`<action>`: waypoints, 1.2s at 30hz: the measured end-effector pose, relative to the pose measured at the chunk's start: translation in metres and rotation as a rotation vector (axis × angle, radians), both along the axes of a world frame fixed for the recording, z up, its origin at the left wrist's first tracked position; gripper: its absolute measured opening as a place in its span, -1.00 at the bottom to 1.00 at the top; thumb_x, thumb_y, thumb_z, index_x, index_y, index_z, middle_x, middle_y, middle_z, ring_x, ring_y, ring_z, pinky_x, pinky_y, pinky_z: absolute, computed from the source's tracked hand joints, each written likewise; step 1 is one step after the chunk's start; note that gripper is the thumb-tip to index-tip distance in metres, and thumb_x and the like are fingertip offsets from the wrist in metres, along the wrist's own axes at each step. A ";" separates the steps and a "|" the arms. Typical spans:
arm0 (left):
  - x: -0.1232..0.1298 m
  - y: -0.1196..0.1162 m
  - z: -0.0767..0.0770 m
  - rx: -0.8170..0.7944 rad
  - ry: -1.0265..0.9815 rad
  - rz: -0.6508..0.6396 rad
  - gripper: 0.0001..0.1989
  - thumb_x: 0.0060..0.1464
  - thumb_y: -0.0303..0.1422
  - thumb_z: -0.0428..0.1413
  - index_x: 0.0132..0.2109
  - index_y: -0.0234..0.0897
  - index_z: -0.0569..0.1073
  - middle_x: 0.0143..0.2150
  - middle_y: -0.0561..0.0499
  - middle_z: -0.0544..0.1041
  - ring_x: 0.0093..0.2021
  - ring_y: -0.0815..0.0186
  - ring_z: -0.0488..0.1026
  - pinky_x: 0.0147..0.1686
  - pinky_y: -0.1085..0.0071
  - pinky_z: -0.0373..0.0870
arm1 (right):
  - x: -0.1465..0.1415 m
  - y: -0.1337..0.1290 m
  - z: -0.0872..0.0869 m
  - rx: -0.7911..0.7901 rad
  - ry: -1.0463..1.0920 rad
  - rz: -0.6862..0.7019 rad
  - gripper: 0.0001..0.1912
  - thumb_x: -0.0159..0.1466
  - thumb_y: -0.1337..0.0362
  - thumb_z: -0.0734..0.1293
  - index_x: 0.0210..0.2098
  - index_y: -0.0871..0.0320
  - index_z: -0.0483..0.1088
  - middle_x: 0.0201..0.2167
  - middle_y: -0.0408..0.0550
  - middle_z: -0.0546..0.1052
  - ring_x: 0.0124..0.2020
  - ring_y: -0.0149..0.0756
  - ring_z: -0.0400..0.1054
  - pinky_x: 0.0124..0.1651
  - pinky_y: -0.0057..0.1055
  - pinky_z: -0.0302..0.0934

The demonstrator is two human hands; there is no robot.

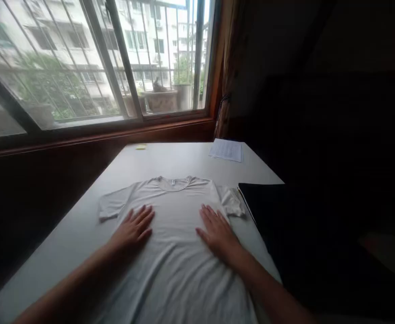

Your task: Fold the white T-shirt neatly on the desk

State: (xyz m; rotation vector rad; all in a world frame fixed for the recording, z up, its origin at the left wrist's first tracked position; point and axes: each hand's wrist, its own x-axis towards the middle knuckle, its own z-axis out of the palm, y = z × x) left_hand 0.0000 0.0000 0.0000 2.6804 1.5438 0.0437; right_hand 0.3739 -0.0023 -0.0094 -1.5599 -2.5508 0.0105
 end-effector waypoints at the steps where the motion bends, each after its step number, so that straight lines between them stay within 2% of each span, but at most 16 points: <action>1: 0.000 -0.002 0.000 0.011 -0.004 -0.003 -0.36 0.43 0.02 -0.25 0.50 -0.15 -0.08 0.52 -0.01 -0.13 0.51 0.00 -0.17 0.41 -0.17 -0.20 | 0.002 0.001 -0.001 0.001 0.012 0.003 -0.26 0.49 -0.11 0.00 0.46 0.25 0.00 0.49 0.06 -0.03 0.50 -0.16 -0.19 0.49 -0.02 -0.21; 11: -0.003 -0.006 -0.004 0.166 -0.027 -0.049 -0.37 0.44 -0.03 -0.17 0.50 -0.07 -0.12 0.52 0.01 -0.06 0.51 0.08 -0.13 0.44 -0.02 -0.24 | 0.006 0.009 0.003 -0.012 0.008 0.031 -0.24 0.48 -0.13 0.00 0.47 0.25 -0.01 0.49 0.07 -0.08 0.50 -0.14 -0.22 0.49 0.00 -0.24; 21: -0.003 -0.021 -0.004 0.197 0.008 -0.089 -0.34 0.43 -0.01 -0.14 0.50 -0.07 -0.14 0.51 0.01 -0.06 0.50 0.05 -0.10 0.44 -0.02 -0.24 | 0.007 -0.011 0.012 -0.037 -0.008 0.019 -0.26 0.48 -0.11 0.01 0.47 0.23 -0.02 0.49 0.07 -0.10 0.50 -0.11 -0.23 0.49 -0.03 -0.26; 26: -0.007 -0.044 -0.010 0.266 0.034 -0.090 -0.34 0.42 -0.02 -0.12 0.50 -0.06 -0.14 0.51 0.02 -0.04 0.50 0.06 -0.10 0.44 0.02 -0.31 | 0.006 -0.030 0.012 -0.044 -0.004 0.029 -0.25 0.49 -0.11 -0.01 0.48 0.26 -0.05 0.50 0.07 -0.15 0.51 -0.09 -0.25 0.49 -0.01 -0.25; 31: -0.017 -0.078 -0.011 0.326 0.065 -0.077 -0.34 0.41 -0.01 -0.10 0.50 -0.04 -0.10 0.51 0.02 0.01 0.49 0.09 -0.07 0.44 0.07 -0.32 | 0.001 -0.062 0.008 -0.018 0.025 0.038 -0.24 0.48 -0.12 0.00 0.48 0.24 -0.03 0.50 0.07 -0.13 0.51 -0.05 -0.26 0.49 0.01 -0.29; 36: -0.027 -0.113 -0.011 0.378 0.099 -0.071 -0.34 0.40 -0.01 -0.08 0.50 -0.06 -0.06 0.50 -0.01 0.05 0.49 0.09 -0.07 0.42 0.03 -0.48 | -0.008 -0.081 0.008 -0.043 0.041 0.047 -0.23 0.48 -0.13 0.00 0.48 0.24 -0.03 0.50 0.07 -0.13 0.50 -0.03 -0.24 0.48 0.03 -0.27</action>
